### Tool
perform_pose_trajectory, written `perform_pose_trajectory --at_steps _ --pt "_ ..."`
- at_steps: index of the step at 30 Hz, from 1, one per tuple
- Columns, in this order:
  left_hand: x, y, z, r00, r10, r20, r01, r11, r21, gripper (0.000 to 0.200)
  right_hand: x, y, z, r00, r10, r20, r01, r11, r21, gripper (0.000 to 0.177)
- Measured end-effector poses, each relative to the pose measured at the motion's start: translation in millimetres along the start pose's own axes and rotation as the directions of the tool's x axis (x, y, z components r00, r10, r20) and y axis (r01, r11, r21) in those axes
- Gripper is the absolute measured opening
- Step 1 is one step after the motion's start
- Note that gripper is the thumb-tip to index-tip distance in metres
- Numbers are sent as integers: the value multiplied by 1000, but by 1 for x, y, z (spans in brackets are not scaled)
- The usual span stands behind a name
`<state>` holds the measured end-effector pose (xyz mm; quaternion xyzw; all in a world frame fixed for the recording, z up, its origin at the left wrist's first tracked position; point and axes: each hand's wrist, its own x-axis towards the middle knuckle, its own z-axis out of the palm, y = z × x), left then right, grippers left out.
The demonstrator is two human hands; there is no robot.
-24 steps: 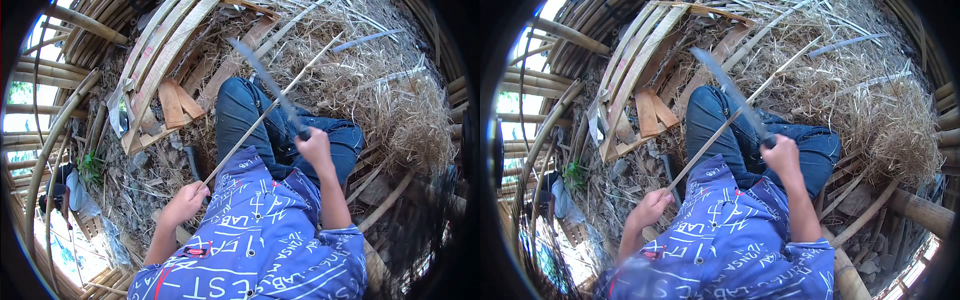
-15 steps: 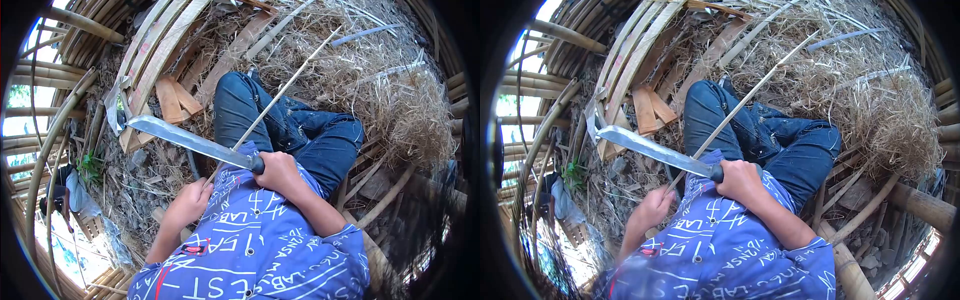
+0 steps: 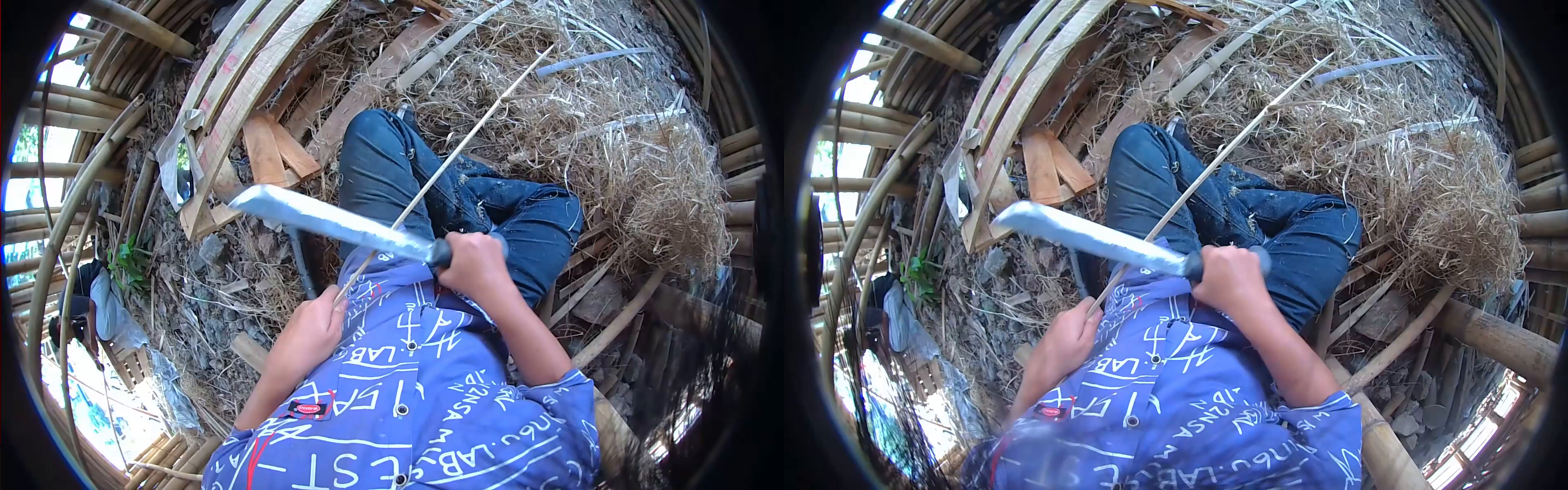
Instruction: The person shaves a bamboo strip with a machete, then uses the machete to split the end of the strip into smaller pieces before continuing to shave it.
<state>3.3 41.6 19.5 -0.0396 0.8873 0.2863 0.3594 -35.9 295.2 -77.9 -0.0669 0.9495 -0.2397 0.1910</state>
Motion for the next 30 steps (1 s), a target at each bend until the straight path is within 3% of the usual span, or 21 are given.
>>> perform_pose_trajectory --at_steps 3,7,10,15,18,21,23,27,30 --pt "-1 -1 2 1000 -2 5 2 1000 0 25 1 33 -13 977 203 -70 -205 979 -15 19" --pt "-1 -2 1 999 18 39 -17 1000 -11 25 16 111 -33 821 538 -189 -559 826 -76 23" --pt "-1 3 0 997 -22 70 23 1000 -15 26 17 152 -50 743 627 -233 -637 770 40 25" --pt "1 4 -3 999 -7 38 8 999 -36 24 22 138 -45 770 586 -251 -599 800 28 28" --pt "3 1 -9 999 -40 18 40 999 -24 24 19 117 -21 836 468 -287 -421 882 213 26" --pt "5 -4 -2 1000 4 6 -4 1000 20 23 10 76 -22 883 418 -212 -287 840 461 25" --pt "6 -1 -7 1000 10 18 -11 997 79 22 1 49 -15 914 337 -224 -219 877 427 26" --pt "14 -18 -10 991 97 95 -93 995 -43 23 -9 1 -3 997 16 -79 12 943 333 28" --pt "14 -20 -13 928 8 372 155 901 -406 23 -1 -11 -5 998 -66 -16 68 950 303 24"
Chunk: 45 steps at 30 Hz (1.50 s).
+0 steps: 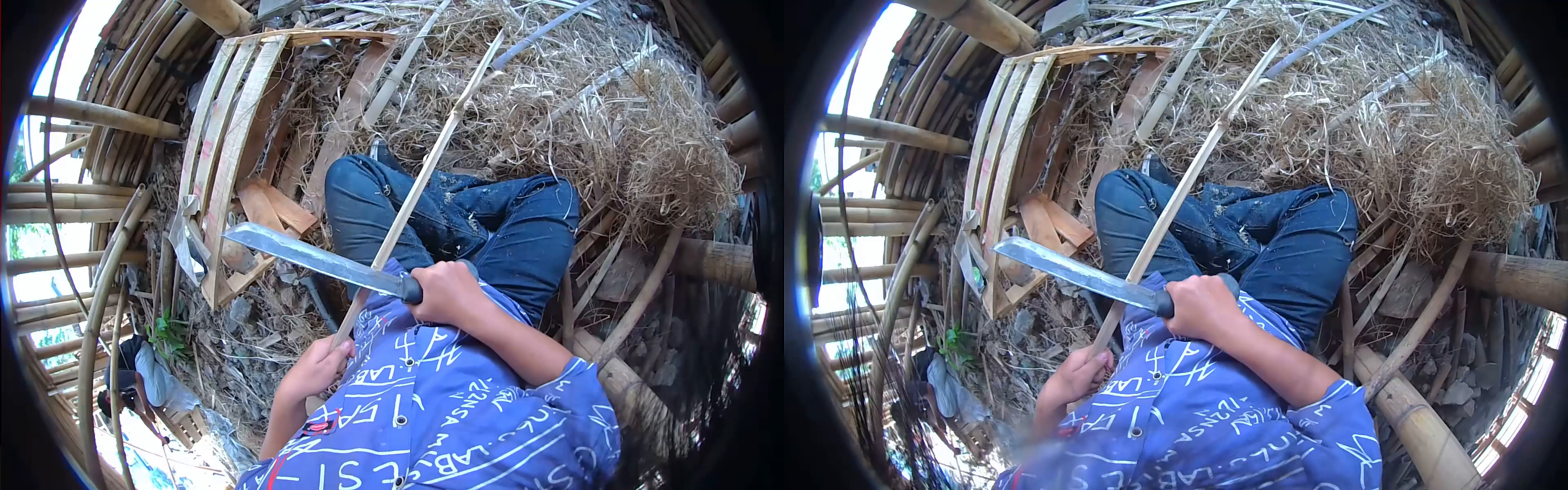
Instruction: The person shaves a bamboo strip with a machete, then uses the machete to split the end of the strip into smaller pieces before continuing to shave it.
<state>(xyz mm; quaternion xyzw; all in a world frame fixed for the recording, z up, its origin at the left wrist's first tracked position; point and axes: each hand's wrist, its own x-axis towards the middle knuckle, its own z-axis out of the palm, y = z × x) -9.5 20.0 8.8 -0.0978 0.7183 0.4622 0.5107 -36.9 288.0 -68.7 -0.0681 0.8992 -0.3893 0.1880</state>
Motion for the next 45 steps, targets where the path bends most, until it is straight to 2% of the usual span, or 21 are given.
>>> perform_pose_trajectory --at_steps 1,3,5,7,9,11,13,15,17,19,21,23,26,27,30,32,34,39,42,44,45 --pt "0 2 1 1000 -5 -2 5 1000 2 23 4 2 2 999 -22 43 23 999 -27 23" --pt "2 6 6 981 -182 74 195 943 -271 22 10 8 4 999 -12 52 14 998 -55 22" --pt "7 -1 10 981 -173 91 192 944 -269 21 12 14 -1 995 42 85 -29 990 -140 22" --pt "10 -15 13 997 -34 75 45 987 -155 21 14 32 -5 1000 30 1 -29 975 -221 23" --pt "10 -14 14 996 -30 87 46 983 -180 21 19 54 -12 984 172 -47 -179 957 -229 24" --pt "9 -15 14 996 -23 89 40 980 -194 21 25 84 -28 929 328 -174 -365 892 -268 26" --pt "12 -18 20 994 90 65 -84 992 -92 21 29 113 -45 883 376 -282 -447 856 -259 26" --pt "13 -17 21 994 83 66 -77 993 -94 21 31 130 -60 846 414 -336 -497 841 -215 25" --pt "14 -13 17 995 80 65 -74 993 -87 21 31 128 -63 847 402 -347 -492 839 -230 25" --pt "10 -8 9 992 -78 103 100 969 -225 23 31 115 -58 860 376 -345 -460 864 -204 25" --pt "10 -2 9 990 -92 107 114 968 -222 25 28 103 -46 876 364 -317 -418 900 -121 25" --pt "12 -4 15 996 29 87 -24 998 -63 26 20 83 -29 922 295 -250 -320 945 -62 25" --pt "14 -10 14 999 29 35 -29 1000 4 27 10 44 -12 990 89 -106 -102 987 -122 23" --pt "13 -10 12 1000 30 -1 -30 999 28 27 12 37 -9 997 60 -42 -67 984 -164 22" --pt "11 -11 13 996 36 -76 -26 992 127 29 24 46 -8 998 56 -26 -59 983 -176 22" --pt "11 -11 15 996 39 -81 -26 989 147 30 32 59 -17 993 110 -50 -119 962 -246 24" --pt "12 -11 16 998 42 -51 -32 983 181 32 42 74 -35 966 237 -106 -257 927 -273 26" --pt "14 -10 22 995 75 -59 -67 989 133 33 69 144 -83 793 505 -340 -582 792 -183 27" --pt "14 -12 19 991 134 -28 -129 981 146 32 78 165 -99 777 500 -381 -587 795 -154 25" --pt "16 -11 15 999 25 -47 -20 993 116 30 80 160 -91 780 490 -390 -581 798 -158 25" --pt "16 -8 13 999 28 -40 -23 992 121 30 78 153 -85 783 483 -392 -577 800 -165 25"
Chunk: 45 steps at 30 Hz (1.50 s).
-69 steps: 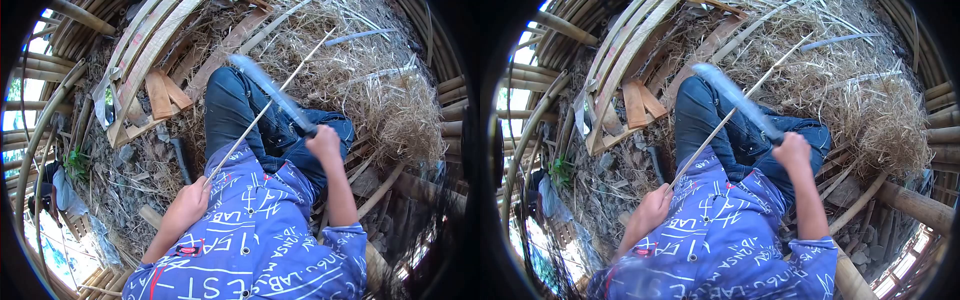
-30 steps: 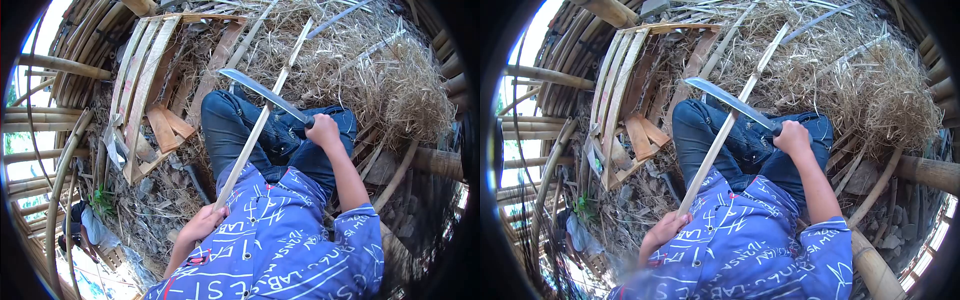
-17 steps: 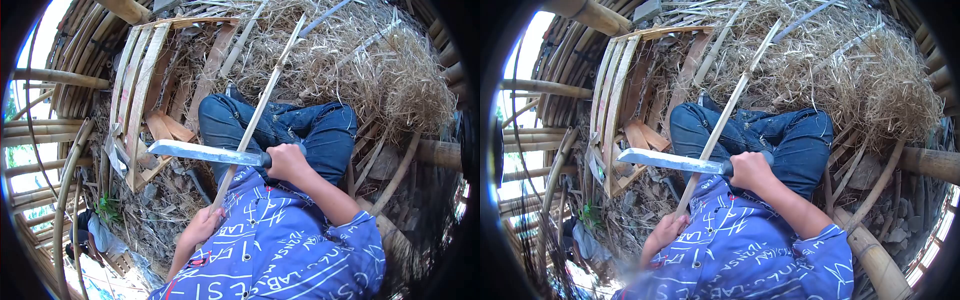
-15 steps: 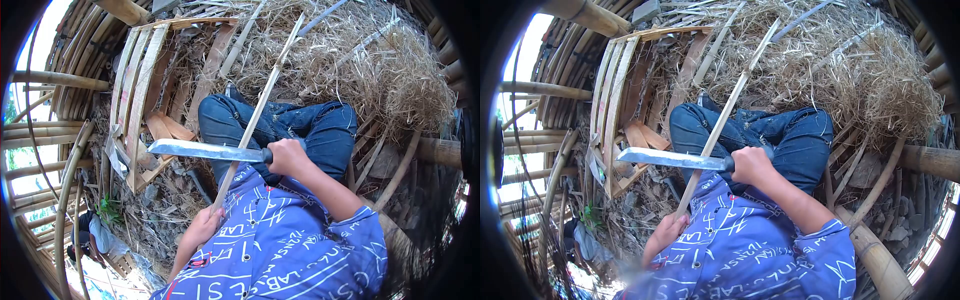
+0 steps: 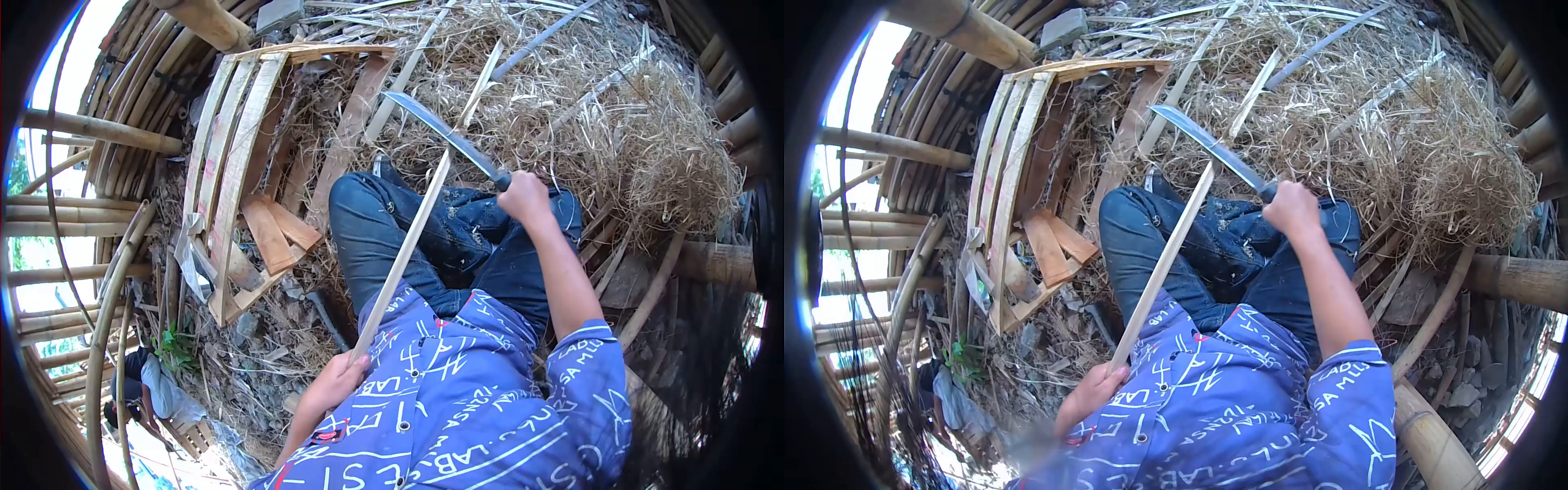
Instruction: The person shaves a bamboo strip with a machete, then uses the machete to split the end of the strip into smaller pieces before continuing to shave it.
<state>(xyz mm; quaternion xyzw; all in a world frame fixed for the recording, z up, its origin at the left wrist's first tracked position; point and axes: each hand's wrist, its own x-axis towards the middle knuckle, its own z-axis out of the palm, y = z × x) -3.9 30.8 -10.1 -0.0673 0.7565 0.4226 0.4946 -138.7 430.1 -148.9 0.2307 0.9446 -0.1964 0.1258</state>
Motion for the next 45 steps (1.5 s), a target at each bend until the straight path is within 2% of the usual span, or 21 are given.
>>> perform_pose_trajectory --at_steps 2,4,7,8,10,11,12,14,20,21,25,28,30,34,36,38,40,43,45 --pt "-1 4 -4 998 0 63 7 993 -115 29 -17 -7 9 1000 -18 -22 20 996 82 24" --pt "0 3 -6 995 -25 92 38 990 -136 30 -42 -17 12 997 -72 6 71 988 137 25" --pt "1 -1 -18 941 -178 287 273 902 -336 29 -89 -39 11 959 -263 101 248 959 137 25" --pt "1 -1 -20 938 -184 293 279 902 -328 29 -103 -46 12 933 -334 130 314 937 156 24" --pt "1 1 -21 906 -233 353 387 794 -469 27 -121 -53 19 878 -458 138 421 877 230 22" --pt "1 6 -20 901 -239 362 404 766 -500 26 -123 -59 16 856 -480 193 433 869 240 20" --pt "0 10 -21 902 -239 361 402 769 -497 26 -122 -58 17 857 -479 189 432 869 241 20" --pt "-3 16 -23 875 -236 422 458 682 -570 26 -113 -58 21 856 -480 192 448 874 187 19" --pt "0 9 -11 909 -204 364 373 787 -491 23 -64 -35 26 928 -347 136 342 938 62 21" --pt "1 9 -9 910 -211 356 376 781 -499 22 -60 -33 28 917 -387 96 384 922 44 22" --pt "-1 17 -11 907 -257 333 398 778 -486 22 -48 -34 32 903 -416 106 419 908 -14 22" --pt "-2 9 -12 898 -221 380 403 759 -512 23 -36 -30 28 964 -262 44 262 965 11 25" --pt "0 1 -7 925 -228 303 344 840 -418 25 -22 -22 19 986 -159 47 159 987 1 29" --pt "0 -1 -4 931 -241 274 345 826 -445 25 12 -1 16 999 -47 -11 47 998 -38 29" --pt "0 -3 -7 939 -188 288 306 841 -447 25 24 3 6 1000 6 4 -6 1000 -7 28" --pt "0 0 -11 902 -201 381 392 751 -532 24 24 -1 5 1000 -15 -15 15 1000 -25 28" --pt "1 -2 -11 907 -203 368 382 762 -522 24 18 -3 8 999 -26 -32 24 999 -44 28" --pt "2 0 -11 900 -193 391 393 748 -535 25 -6 -6 20 998 -25 -56 30 996 89 28" --pt "2 4 -15 890 -181 419 408 725 -554 27 -35 -11 25 995 -100 -29 103 988 115 27"
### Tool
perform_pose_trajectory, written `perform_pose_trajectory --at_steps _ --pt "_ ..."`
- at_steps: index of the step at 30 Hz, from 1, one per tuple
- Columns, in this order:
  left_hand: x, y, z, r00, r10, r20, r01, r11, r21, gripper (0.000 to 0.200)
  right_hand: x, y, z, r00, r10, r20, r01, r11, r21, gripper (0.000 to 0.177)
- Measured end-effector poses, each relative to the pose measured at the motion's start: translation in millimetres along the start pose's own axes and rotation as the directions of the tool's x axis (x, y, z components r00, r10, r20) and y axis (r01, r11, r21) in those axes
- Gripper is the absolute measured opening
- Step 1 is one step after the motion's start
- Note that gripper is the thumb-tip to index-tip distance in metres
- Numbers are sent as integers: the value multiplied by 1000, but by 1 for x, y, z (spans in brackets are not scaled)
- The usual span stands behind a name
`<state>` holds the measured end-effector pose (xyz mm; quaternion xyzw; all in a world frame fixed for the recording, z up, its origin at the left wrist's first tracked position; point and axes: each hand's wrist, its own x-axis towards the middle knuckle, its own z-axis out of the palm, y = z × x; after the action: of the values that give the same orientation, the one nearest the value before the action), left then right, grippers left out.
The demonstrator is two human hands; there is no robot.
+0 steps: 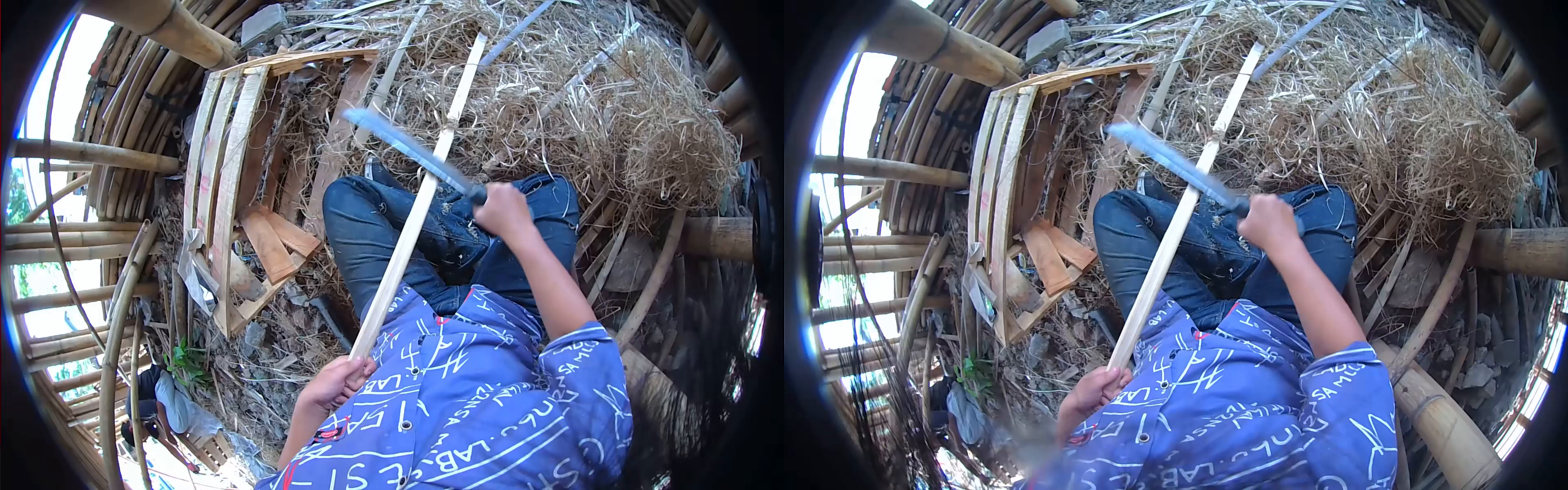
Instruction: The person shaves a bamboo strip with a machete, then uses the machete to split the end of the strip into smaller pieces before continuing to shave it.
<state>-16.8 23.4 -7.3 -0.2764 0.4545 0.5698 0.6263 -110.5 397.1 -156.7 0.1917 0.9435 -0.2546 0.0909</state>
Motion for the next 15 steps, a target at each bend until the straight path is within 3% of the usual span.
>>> perform_pose_trajectory --at_steps 2,7,10,15 --pt "-2 3 0 998 -55 17 57 989 -137 31 -34 -15 -1 988 -129 85 128 992 12 26" --pt "-6 7 -2 991 -58 117 80 979 -188 33 -91 -50 8 906 -381 185 343 916 207 21" --pt "-4 1 1 996 -39 76 50 988 -147 32 -90 -55 11 859 -439 264 397 896 199 21" --pt "13 -23 -16 999 12 36 -8 993 -116 29 -68 -41 15 874 -394 286 380 919 105 22"
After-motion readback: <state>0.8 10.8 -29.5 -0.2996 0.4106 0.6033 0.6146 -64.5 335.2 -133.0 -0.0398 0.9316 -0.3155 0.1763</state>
